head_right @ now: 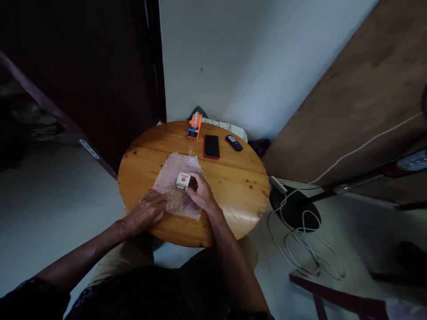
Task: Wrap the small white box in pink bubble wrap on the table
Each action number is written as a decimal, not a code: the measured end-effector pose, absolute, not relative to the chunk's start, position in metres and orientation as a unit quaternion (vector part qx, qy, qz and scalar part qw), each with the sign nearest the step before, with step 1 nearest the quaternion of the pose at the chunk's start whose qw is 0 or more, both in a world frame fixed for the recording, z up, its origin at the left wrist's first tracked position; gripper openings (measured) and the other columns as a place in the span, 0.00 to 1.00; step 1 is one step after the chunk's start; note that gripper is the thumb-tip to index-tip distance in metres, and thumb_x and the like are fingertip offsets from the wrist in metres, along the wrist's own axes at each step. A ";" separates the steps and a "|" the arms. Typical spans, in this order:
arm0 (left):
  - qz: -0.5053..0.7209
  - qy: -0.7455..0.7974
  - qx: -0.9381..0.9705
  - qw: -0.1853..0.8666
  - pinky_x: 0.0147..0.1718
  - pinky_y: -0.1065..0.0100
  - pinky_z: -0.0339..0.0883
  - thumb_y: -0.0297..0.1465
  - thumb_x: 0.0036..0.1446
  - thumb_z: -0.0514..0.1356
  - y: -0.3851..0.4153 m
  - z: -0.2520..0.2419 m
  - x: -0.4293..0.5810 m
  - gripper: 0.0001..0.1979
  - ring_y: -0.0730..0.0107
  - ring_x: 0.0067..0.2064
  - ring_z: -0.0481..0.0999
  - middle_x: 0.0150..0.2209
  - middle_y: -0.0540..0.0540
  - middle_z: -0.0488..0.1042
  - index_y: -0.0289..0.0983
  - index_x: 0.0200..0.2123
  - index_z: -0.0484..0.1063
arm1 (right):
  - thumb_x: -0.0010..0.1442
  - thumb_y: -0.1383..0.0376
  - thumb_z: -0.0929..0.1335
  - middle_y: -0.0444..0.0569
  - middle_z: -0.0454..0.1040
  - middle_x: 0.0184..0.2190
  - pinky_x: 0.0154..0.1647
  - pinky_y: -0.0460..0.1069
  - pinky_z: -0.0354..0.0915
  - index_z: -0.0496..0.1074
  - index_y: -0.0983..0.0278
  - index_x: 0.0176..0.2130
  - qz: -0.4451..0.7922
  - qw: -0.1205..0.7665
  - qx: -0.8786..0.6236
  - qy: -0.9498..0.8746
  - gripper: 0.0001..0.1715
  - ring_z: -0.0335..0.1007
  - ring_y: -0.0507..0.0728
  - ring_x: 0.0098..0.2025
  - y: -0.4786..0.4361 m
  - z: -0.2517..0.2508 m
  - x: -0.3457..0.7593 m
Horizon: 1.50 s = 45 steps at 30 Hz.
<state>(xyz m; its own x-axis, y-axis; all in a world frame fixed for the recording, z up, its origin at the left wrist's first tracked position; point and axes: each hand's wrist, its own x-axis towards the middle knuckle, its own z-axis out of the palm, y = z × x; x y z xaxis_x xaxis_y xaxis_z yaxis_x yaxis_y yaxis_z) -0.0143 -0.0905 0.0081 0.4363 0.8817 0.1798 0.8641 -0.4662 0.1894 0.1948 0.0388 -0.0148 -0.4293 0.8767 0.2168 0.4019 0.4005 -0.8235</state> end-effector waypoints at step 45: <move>0.316 0.497 0.638 0.496 0.32 0.73 0.62 0.32 0.42 0.65 0.046 0.020 -0.001 0.14 0.74 0.32 0.68 0.31 0.52 0.71 0.34 0.35 0.73 | 0.50 0.54 0.71 0.42 0.72 0.24 0.25 0.46 0.62 0.75 0.62 0.41 0.499 0.413 -0.486 -0.587 0.20 0.65 0.52 0.25 0.035 0.004 0.206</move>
<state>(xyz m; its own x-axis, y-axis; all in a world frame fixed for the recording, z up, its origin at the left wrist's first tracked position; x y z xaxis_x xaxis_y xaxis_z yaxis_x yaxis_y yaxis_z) -0.0010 0.0462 0.0201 0.3050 0.9481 -0.0898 0.3204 -0.0134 0.9472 0.2057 0.0353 0.0038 -0.1880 0.9822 -0.0003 0.1585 0.0300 -0.9869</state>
